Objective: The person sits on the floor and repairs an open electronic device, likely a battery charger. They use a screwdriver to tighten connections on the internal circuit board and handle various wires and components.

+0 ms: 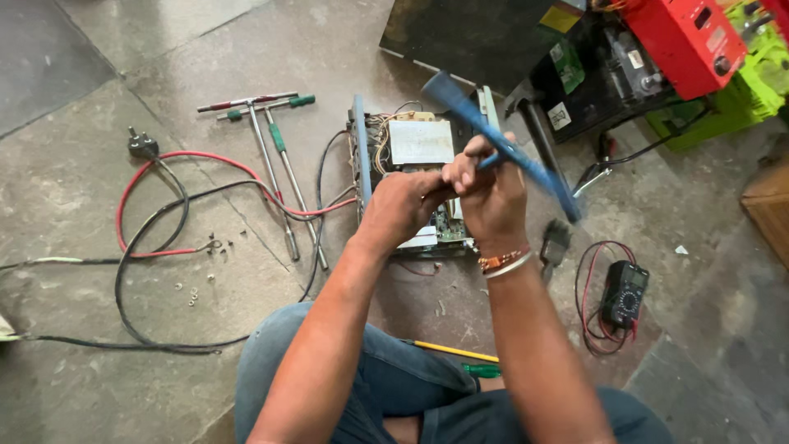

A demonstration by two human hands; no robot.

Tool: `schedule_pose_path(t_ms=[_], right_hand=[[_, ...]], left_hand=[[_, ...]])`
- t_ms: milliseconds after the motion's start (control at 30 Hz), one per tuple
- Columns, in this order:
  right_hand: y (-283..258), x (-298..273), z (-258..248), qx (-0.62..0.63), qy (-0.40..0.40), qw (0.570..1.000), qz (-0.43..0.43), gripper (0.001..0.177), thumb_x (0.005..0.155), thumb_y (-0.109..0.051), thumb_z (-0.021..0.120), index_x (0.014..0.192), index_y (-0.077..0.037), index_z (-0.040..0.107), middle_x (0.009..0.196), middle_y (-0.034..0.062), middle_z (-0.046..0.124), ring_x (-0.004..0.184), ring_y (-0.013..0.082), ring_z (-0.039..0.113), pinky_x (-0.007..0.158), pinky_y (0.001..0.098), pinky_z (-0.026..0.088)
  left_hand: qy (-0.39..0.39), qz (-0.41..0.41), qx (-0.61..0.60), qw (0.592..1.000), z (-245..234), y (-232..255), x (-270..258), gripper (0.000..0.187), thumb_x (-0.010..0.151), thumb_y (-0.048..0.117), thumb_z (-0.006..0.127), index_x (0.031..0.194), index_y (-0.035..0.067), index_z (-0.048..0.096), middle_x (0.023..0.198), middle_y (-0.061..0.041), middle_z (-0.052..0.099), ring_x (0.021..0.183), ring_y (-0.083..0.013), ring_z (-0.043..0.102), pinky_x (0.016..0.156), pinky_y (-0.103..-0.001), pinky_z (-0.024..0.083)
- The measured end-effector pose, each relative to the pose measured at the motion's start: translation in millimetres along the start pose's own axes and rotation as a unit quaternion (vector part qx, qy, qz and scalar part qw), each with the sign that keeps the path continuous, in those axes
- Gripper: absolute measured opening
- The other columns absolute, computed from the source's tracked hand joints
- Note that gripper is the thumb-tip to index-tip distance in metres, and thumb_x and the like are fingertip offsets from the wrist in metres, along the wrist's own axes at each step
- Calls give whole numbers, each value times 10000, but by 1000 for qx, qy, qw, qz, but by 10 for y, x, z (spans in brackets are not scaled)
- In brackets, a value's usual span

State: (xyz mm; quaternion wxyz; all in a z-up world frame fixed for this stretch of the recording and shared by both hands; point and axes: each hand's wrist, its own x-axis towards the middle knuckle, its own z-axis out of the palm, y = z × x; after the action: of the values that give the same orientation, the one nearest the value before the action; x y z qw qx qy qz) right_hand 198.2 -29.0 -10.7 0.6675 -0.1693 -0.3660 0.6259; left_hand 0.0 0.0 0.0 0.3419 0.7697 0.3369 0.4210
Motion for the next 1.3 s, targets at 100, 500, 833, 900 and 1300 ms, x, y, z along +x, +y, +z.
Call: schedule_pose_path(t_ms=[100, 500, 833, 900, 1300], right_hand=[[-7, 94, 541, -1, 28, 1000, -14, 460, 1041, -405, 705, 1220, -2, 573, 943, 156, 640, 921, 263, 636, 1028, 426, 499], [-83, 99, 766, -132, 15, 991, -29, 409, 1055, -372, 690, 1197, 5, 617, 1057, 105, 657, 909, 200, 627, 1004, 396, 495], [-98, 89, 735, -131, 36, 990, -29, 501, 1156, -478, 519, 1106, 10, 623, 796, 69, 569, 808, 190, 559, 906, 379, 480], [-133, 87, 726, -151, 53, 987, -22, 515, 1179, -478, 516, 1051, 15, 594, 774, 98, 564, 749, 183, 528, 811, 346, 446], [-50, 58, 715, -118, -19, 991, -59, 350, 1018, -425, 698, 1159, -124, 590, 954, 20, 568, 870, 155, 548, 980, 381, 467]], left_hand=[[60, -111, -57, 990, -42, 157, 25, 256, 809, 289, 838, 964, 98, 765, 803, -163, 713, 683, -316, 723, 625, -409, 549], [-6, -60, -83, 995, -240, 124, 28, 384, 761, 149, 827, 1109, 74, 682, 1067, -121, 696, 935, -299, 723, 804, -386, 576], [-104, -130, 92, 982, 51, -217, -18, 344, 748, -34, 651, 1044, 102, 763, 1048, -152, 724, 1057, -360, 660, 931, -445, 520], [-85, -157, 103, 978, 53, -229, -43, 247, 787, -9, 652, 1014, 42, 736, 1062, -163, 721, 1090, -369, 647, 954, -435, 522], [-1, -62, 87, 994, 22, -239, -70, 332, 753, -4, 616, 1040, 88, 755, 1031, -133, 726, 1045, -355, 649, 1020, -480, 454]])
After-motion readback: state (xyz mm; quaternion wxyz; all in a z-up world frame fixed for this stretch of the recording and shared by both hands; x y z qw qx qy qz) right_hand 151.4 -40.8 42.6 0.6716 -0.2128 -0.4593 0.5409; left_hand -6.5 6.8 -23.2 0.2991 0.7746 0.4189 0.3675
